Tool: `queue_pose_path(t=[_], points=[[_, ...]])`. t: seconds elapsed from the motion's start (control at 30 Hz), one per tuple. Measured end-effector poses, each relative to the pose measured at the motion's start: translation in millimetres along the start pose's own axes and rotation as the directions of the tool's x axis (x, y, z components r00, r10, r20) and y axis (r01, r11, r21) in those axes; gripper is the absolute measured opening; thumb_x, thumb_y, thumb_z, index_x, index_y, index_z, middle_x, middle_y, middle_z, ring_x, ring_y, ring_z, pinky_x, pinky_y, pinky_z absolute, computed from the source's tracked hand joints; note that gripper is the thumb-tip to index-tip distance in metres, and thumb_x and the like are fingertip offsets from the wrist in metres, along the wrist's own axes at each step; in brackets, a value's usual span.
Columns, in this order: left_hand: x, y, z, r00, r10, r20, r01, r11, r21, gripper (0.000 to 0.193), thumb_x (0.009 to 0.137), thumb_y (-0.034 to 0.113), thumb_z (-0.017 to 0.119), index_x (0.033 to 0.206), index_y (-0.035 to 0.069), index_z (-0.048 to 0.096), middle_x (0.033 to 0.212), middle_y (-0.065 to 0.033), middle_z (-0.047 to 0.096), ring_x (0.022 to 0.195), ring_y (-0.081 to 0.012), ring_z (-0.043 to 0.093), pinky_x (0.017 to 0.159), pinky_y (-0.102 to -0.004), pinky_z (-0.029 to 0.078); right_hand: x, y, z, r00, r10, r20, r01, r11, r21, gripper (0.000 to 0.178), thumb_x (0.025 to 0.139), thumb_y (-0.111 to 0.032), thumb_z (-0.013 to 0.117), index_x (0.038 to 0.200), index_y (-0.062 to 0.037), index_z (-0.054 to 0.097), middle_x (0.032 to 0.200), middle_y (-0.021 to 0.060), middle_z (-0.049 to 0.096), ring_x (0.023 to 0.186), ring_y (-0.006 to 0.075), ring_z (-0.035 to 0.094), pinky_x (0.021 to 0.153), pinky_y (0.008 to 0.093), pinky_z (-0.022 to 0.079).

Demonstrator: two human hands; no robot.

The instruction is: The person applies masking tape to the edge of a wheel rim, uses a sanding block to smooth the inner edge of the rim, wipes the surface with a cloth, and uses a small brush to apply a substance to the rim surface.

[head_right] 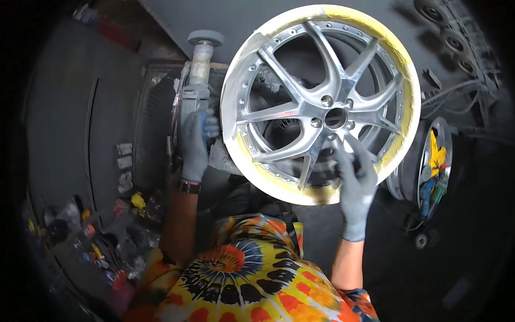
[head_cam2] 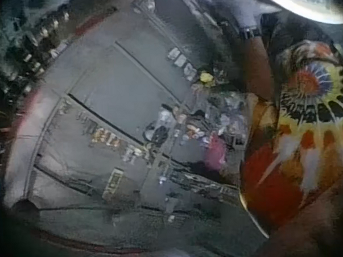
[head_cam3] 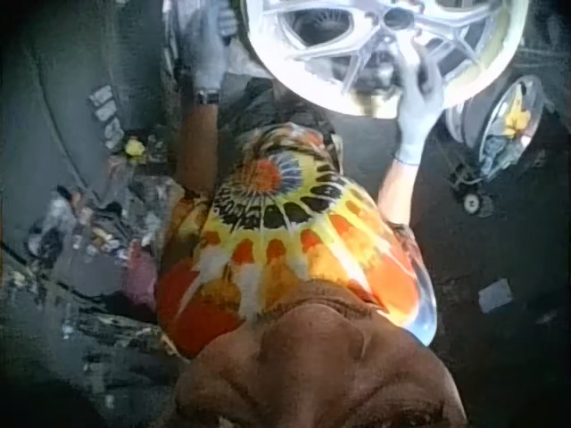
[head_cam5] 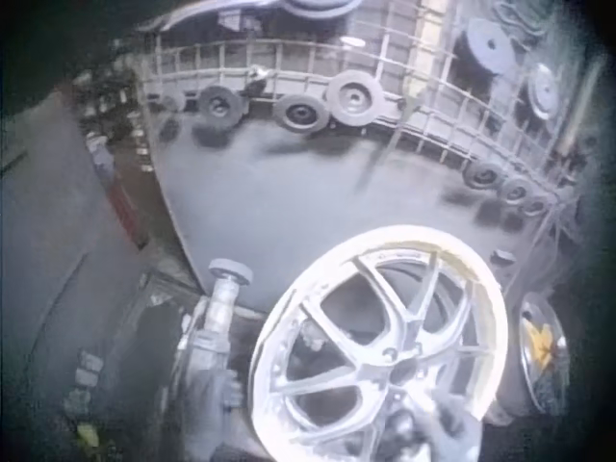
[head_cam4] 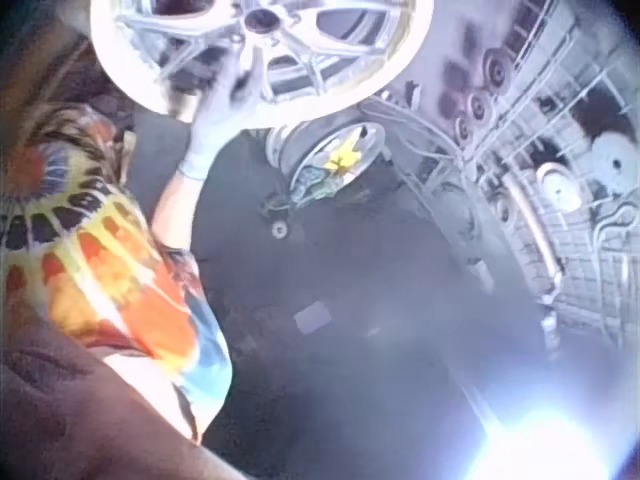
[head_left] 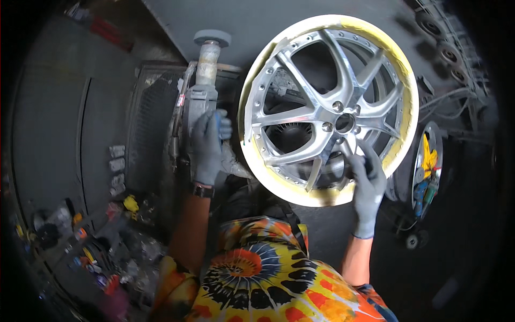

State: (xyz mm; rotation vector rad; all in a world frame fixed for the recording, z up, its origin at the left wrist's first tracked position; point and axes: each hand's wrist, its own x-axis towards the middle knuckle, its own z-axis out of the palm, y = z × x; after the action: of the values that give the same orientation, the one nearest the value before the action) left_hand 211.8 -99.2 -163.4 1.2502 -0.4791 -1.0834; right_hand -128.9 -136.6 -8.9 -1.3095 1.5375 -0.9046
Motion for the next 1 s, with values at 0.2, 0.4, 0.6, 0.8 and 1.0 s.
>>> queue_pose_path(t=[0.2, 0.4, 0.6, 0.8, 1.0], points=[[-61, -36, 12, 0.971, 0.117, -0.21, -0.053, 0.957, 0.286, 0.022, 0.115, 0.019, 0.06, 0.119, 0.002, 0.073, 0.094, -0.0007, 0.068, 0.081, -0.0064, 0.061, 0.074, -0.026, 0.054, 30, -38, 78, 0.938, -0.102, 0.331, 0.11, 0.994, -0.005, 0.037, 0.104, -0.008, 0.074, 0.14, 0.001, 0.069, 0.084, -0.0034, 0.065, 0.073, 0.0035, 0.057, 0.067, 0.0216, 0.047], [-74, -99, -5, 0.878, 0.462, -0.122, -0.222, 0.62, 0.752, 0.018, 0.107, 0.014, 0.066, 0.114, 0.0, 0.073, 0.106, -0.0157, 0.077, 0.094, -0.0326, 0.076, 0.088, -0.042, 0.06, -17, -9, 68, 0.888, 0.041, 0.459, 0.015, 0.993, -0.116, 0.037, 0.104, -0.018, 0.074, 0.136, 0.0014, 0.072, 0.09, -0.0018, 0.07, 0.078, 0.006, 0.06, 0.072, 0.025, 0.052], [-68, -105, 0, 0.863, 0.483, -0.146, -0.22, 0.621, 0.752, 0.019, 0.104, 0.015, 0.065, 0.114, 0.001, 0.075, 0.113, -0.0211, 0.078, 0.107, -0.0412, 0.074, 0.095, -0.0487, 0.058, -50, 27, 1, 0.771, 0.066, 0.633, 0.022, 0.991, -0.13, 0.029, 0.103, -0.013, 0.074, 0.128, 0.0017, 0.074, 0.091, -0.001, 0.069, 0.076, 0.0054, 0.057, 0.07, 0.026, 0.049], [-68, -108, 13, 0.873, 0.44, -0.212, -0.107, 0.595, 0.796, 0.028, 0.103, 0.014, 0.062, 0.123, -0.004, 0.073, 0.121, -0.025, 0.077, 0.115, -0.0404, 0.074, 0.104, -0.0454, 0.057, -57, 39, -38, 0.856, -0.122, 0.503, 0.041, 0.985, 0.17, 0.018, 0.105, -0.009, 0.07, 0.12, 0.0005, 0.075, 0.098, 0.0009, 0.073, 0.083, 0.006, 0.061, 0.077, 0.0241, 0.051], [-83, -147, -7, 0.751, 0.647, 0.131, -0.362, 0.238, 0.901, 0.04, 0.094, 0.002, 0.062, 0.133, -0.005, 0.069, 0.15, -0.0306, 0.062, 0.146, -0.0496, 0.051, 0.128, -0.0562, 0.037, -39, 43, -73, 0.883, -0.181, 0.433, 0.13, 0.981, 0.144, 0.023, 0.104, -0.008, 0.07, 0.125, 0.0016, 0.074, 0.097, 0.0016, 0.073, 0.083, 0.0055, 0.061, 0.074, 0.0236, 0.05]])
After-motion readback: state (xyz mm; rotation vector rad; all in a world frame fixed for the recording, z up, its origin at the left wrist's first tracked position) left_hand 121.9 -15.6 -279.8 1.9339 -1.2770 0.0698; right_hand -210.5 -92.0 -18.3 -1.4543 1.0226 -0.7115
